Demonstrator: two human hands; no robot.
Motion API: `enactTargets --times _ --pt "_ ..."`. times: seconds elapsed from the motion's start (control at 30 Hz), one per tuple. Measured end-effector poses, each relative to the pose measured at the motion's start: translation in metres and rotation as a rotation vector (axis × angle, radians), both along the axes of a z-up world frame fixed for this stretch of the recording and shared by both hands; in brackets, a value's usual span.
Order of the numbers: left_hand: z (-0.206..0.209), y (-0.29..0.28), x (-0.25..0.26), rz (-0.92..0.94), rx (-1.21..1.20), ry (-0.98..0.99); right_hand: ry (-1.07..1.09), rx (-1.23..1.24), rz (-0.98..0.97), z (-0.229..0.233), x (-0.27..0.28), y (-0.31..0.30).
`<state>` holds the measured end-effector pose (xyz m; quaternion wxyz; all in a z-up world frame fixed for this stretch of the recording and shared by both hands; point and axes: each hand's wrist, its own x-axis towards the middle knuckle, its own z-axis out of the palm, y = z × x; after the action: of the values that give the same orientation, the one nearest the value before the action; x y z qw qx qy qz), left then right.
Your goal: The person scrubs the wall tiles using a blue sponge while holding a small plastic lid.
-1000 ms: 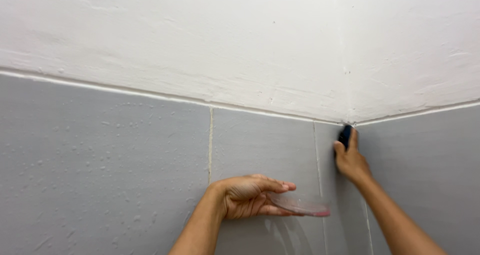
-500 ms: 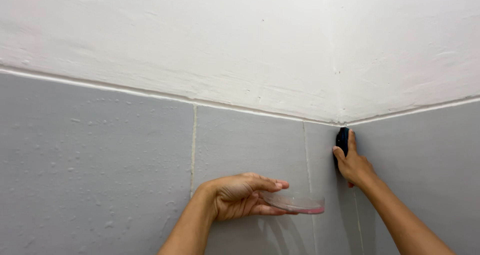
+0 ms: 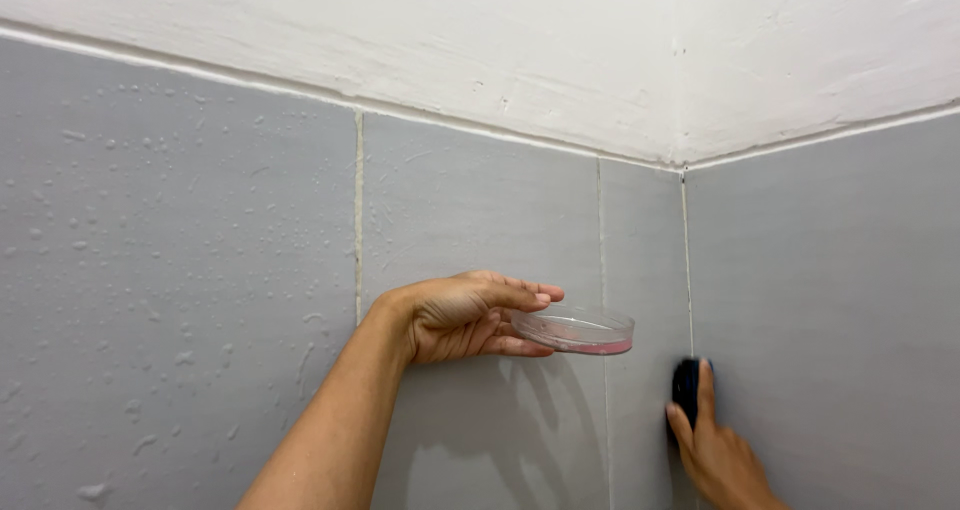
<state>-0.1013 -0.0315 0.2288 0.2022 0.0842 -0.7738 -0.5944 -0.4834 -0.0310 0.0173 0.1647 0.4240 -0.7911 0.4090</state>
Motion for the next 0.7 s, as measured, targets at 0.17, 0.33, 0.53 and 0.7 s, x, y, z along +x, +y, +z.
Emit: enactTargets --times 0.17,0.33,0.53,0.7 --pt "-0.031 -0.010 -0.019 -0.084 0.060 -0.030 0.039 -0.092 -0.023 0.111 0.023 0.014" --pt "-0.058 -0.016 -0.023 -0.095 0.091 -0.082 0.020 -0.125 -0.027 0.110 0.025 0.018" --pt "-0.081 -0.008 -0.011 -0.039 0.100 -0.122 0.047 -0.043 -0.007 -0.049 0.002 0.009" --pt "-0.090 -0.005 -0.007 -0.020 0.115 -0.132 -0.040 -0.021 0.037 -0.002 0.018 0.018"
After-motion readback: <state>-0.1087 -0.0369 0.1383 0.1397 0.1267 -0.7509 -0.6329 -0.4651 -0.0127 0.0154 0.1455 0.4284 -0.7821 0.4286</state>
